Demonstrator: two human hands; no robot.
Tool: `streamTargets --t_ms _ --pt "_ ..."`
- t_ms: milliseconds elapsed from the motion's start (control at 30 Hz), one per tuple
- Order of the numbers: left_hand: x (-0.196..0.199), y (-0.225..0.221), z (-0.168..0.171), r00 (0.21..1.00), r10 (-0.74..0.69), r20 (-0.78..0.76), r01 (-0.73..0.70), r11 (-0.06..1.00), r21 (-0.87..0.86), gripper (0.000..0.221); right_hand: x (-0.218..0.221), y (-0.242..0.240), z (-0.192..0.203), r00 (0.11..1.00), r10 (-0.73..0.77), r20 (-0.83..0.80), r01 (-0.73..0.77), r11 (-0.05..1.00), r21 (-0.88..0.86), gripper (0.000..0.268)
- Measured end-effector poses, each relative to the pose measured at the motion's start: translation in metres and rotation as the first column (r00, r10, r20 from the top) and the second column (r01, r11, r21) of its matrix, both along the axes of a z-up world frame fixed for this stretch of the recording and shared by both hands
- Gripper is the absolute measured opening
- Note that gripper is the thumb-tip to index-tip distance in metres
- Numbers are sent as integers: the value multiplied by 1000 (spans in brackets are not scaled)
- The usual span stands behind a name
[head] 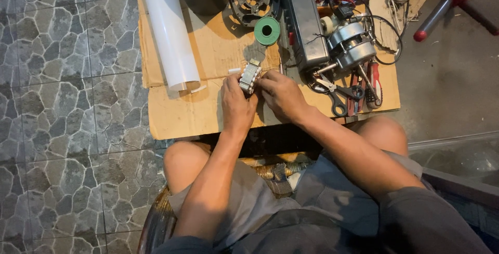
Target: The person is manually inserting thin white insulation strips into the slots of a motor stator as part of an electronics repair task.
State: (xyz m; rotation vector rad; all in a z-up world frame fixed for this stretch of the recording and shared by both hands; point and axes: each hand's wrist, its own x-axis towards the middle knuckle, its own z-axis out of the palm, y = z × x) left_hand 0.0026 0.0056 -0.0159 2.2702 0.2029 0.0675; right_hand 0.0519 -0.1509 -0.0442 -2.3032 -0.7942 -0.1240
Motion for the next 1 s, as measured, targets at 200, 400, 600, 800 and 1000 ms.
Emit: streamTargets --t_ms 200,400,600,800,1000 --pt "4 10 -7 1000 -18 11 18 1000 -12 52 4 -5 20 997 27 79 -14 987 -162 12" --pt "6 22 14 995 -74 -60 70 995 -74 56 19 -17 -13 992 79 94 -55 969 -240 19" --pt "-9 38 30 980 -155 -129 98 925 -366 53 23 -14 -45 993 45 109 -32 993 -116 19" --pt "31 57 27 991 -112 -67 85 946 -313 24 23 -10 -50 1000 6 30 -5 1000 -28 18" --pt "56 59 9 971 -186 -147 134 942 -307 15 17 -4 -22 994 -50 97 49 999 8 27"
